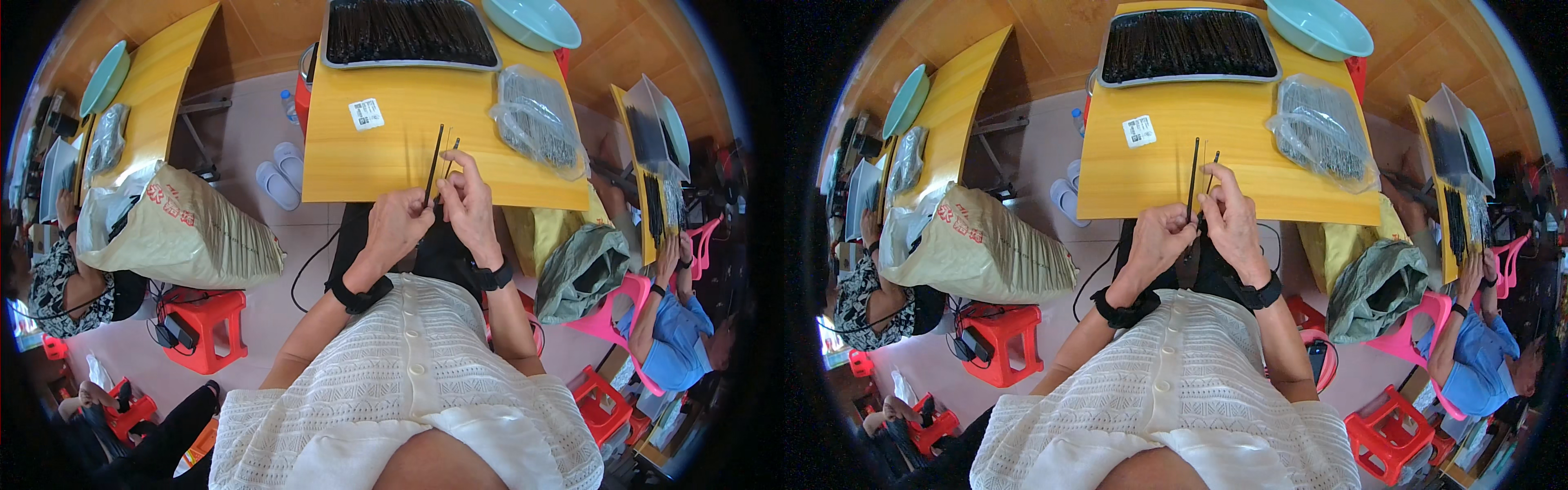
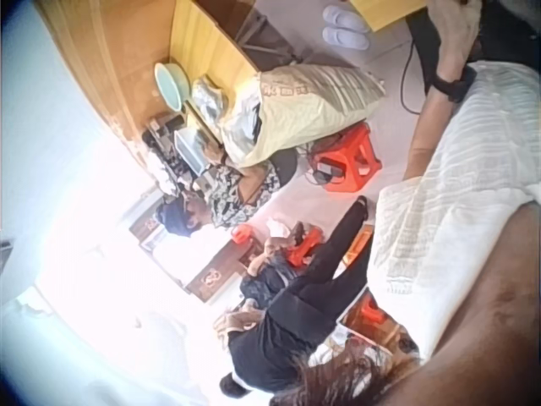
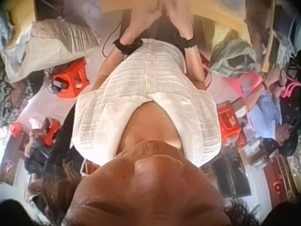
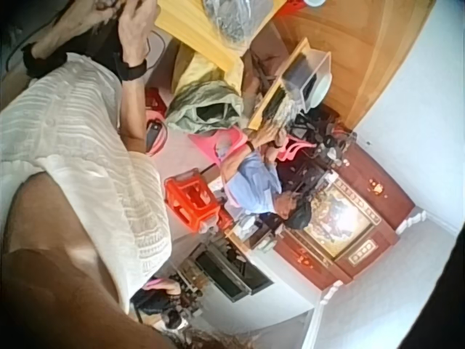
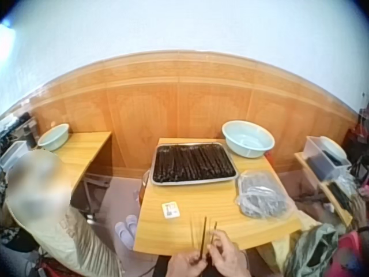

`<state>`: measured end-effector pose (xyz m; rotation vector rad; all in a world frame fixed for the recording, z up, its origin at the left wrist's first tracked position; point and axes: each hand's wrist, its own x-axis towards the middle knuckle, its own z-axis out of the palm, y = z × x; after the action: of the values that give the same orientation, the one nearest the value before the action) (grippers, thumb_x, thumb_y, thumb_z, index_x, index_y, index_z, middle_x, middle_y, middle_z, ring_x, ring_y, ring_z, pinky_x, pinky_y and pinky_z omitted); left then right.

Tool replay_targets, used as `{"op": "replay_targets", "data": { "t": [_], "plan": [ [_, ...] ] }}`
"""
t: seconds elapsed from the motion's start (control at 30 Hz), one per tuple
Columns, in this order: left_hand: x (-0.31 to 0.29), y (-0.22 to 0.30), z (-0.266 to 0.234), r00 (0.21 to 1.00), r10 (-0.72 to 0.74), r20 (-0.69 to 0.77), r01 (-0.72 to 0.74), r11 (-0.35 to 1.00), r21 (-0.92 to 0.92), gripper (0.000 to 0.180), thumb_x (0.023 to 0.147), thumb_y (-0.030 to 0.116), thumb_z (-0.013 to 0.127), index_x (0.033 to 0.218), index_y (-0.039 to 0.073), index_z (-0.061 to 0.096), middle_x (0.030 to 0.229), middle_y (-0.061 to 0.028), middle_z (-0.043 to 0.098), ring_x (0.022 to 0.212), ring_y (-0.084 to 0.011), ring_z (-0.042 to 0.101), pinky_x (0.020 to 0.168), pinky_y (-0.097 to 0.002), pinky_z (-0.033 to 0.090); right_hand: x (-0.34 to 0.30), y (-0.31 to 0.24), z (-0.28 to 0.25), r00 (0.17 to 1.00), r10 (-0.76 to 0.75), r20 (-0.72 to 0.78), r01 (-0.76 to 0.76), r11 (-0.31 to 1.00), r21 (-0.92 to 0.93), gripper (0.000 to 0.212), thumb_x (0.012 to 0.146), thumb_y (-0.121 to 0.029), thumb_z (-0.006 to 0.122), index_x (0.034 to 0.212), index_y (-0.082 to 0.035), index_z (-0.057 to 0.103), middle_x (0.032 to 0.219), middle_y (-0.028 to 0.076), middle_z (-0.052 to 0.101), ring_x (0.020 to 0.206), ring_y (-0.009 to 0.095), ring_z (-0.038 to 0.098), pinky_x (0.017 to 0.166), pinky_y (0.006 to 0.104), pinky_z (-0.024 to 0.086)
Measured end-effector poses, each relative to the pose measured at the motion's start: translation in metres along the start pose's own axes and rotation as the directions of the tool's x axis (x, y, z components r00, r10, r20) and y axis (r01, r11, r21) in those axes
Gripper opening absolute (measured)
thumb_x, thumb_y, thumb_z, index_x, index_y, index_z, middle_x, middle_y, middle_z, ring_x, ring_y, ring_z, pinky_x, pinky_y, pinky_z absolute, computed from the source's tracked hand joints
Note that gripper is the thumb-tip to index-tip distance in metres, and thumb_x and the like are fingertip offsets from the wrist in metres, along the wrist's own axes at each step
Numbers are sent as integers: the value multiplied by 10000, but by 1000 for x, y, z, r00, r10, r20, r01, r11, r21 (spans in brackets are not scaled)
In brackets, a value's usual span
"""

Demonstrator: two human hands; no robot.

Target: Assembling small plastic components and rods at a workbench.

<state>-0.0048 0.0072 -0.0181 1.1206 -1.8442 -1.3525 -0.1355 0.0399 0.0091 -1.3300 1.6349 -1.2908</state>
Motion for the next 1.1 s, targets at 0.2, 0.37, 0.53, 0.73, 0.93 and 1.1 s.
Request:
{"op": "replay_targets", "data": {
  "t": [0.2, 0.37, 0.53, 0.73, 0.93, 1.1],
  "plan": [
    [-2, 16, 3, 991, 101, -88, -88, 986, 139, 129, 669, 88, 596, 632, -8, 518, 478, -110, 415, 412, -201, 381, 433, -315, 334, 5, 1, 7, 983, -58, -174, 36, 991, -126, 539, 802, 7, 482, 1314, -58, 327, 481, 54, 352, 427, 120, 350, 443, 266, 308],
    [5, 13, 2, 985, 150, -80, -138, 980, 143, 127, 701, 71, 580, 637, -17, 515, 466, -99, 428, 418, -176, 396, 431, -308, 329, 10, 2, 5, 972, 23, -232, -47, 994, -100, 564, 822, -29, 476, 1342, -42, 259, 500, 64, 399, 408, 113, 385, 429, 262, 344],
    [19, 0, -10, 970, -238, 52, 223, 780, -585, 66, 802, 33, 556, 841, -13, 583, 693, -27, 603, 617, -77, 566, 498, -203, 443, 6, -5, 6, 979, 110, -172, -102, 993, 55, 434, 819, -88, 540, 1230, -11, 421, 615, 103, 490, 432, 125, 456, 443, 266, 385],
    [33, -6, -28, 967, -250, -58, 151, 736, -660, 173, 818, 81, 585, 973, 5, 595, 813, -34, 618, 701, -92, 595, 581, -204, 499, 1, -13, 27, 984, -169, 53, 177, 945, -275, 315, 746, -88, 614, 1044, -9, 549, 734, 169, 560, 605, 323, 551, 547, 376, 430],
    [48, -21, -37, 958, 15, -286, -100, 954, -283, 233, 790, 145, 625, 932, -38, 596, 773, -121, 593, 654, -172, 576, 531, -262, 454, 24, -17, 22, 987, -78, 138, 115, 953, -281, 283, 752, -59, 604, 1022, 14, 559, 612, 107, 525, 517, 203, 506, 489, 311, 396],
    [63, -58, -57, 870, 109, -482, -91, 994, 61, 211, 769, 134, 641, 916, -14, 604, 740, -132, 569, 598, -225, 550, 509, -287, 432, 82, -25, 17, 992, -116, 42, 123, 959, -255, 263, 738, -79, 588, 977, 28, 572, 588, 134, 536, 517, 229, 549, 501, 327, 420]
  ]
}}
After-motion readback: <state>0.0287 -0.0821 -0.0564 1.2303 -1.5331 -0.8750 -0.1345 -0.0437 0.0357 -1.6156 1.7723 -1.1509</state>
